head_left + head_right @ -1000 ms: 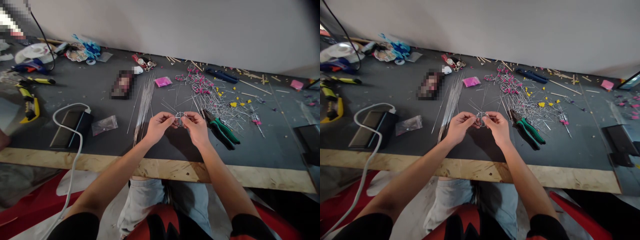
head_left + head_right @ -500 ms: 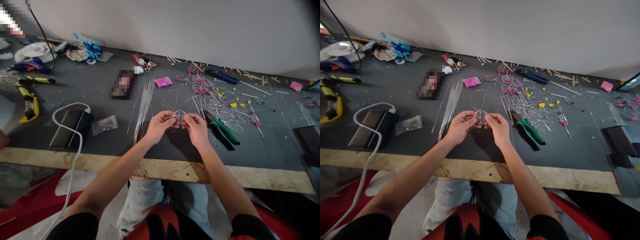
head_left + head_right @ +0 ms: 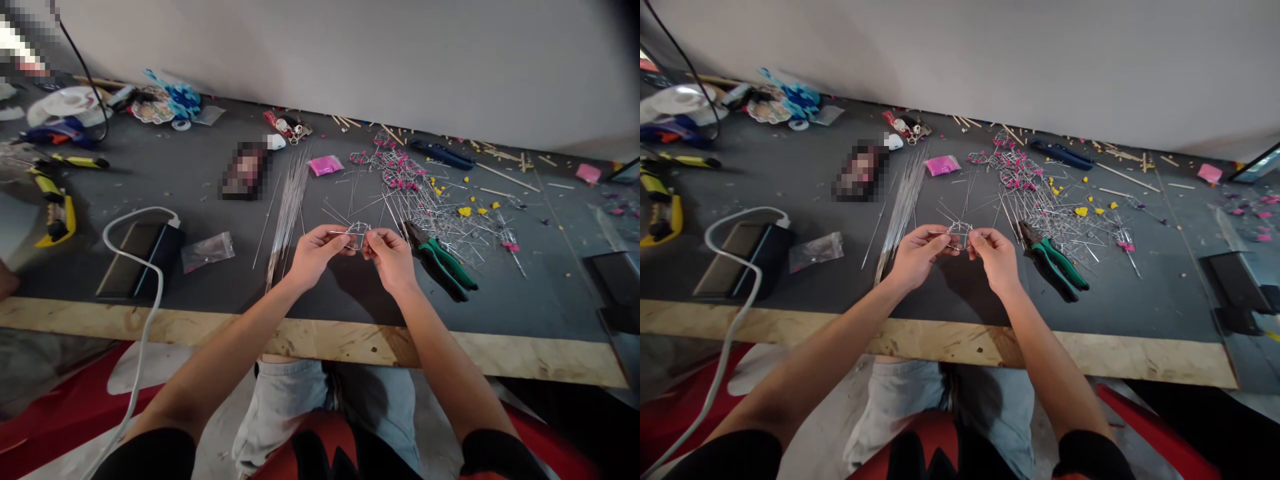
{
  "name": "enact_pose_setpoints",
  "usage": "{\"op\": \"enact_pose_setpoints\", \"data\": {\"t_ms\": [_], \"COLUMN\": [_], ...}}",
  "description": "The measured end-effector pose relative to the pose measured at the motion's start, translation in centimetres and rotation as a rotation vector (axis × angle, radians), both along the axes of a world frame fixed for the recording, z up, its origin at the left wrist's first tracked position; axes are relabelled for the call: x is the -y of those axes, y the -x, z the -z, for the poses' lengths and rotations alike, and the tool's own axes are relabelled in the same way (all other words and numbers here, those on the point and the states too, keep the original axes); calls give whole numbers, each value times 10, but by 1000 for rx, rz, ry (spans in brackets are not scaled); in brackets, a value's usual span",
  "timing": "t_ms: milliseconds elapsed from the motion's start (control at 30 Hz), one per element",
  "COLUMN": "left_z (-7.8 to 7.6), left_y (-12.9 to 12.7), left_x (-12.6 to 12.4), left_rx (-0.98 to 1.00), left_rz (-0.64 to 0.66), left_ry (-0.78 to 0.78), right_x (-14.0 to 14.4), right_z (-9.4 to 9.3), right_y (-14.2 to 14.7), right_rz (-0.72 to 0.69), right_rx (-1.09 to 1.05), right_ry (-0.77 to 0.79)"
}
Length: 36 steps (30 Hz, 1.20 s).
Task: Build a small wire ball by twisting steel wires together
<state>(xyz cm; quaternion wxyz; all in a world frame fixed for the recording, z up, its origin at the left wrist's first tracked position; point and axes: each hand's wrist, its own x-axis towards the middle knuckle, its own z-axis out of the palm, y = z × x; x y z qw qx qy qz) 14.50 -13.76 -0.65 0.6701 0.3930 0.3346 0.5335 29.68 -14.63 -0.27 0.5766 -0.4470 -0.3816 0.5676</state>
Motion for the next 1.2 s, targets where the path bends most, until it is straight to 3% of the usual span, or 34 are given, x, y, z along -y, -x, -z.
{"op": "enact_pose_setpoints", "data": {"t_ms": [300,467,733,1000,1200], "left_z": [0,-1,1,4,3], "left_y": [0,0,1,5,5], "left_x": [-1,-3,-3,-6,-6], "left_rx": [59,75,23,-21,-16], "left_rz": [-50,-60,-44,-36,-21], "left_ry": [31,61,-30,-51,-44], "right_x": [4,5,5,2,2], "right_z": [4,5,4,0,-1], "right_y": [5,8,9,6,5], "right_rz": [120,108,113,-37,-54], "right_rx": [197,154,107,-93,-117], "right_ry": [-79,-77,-27,78,79]}}
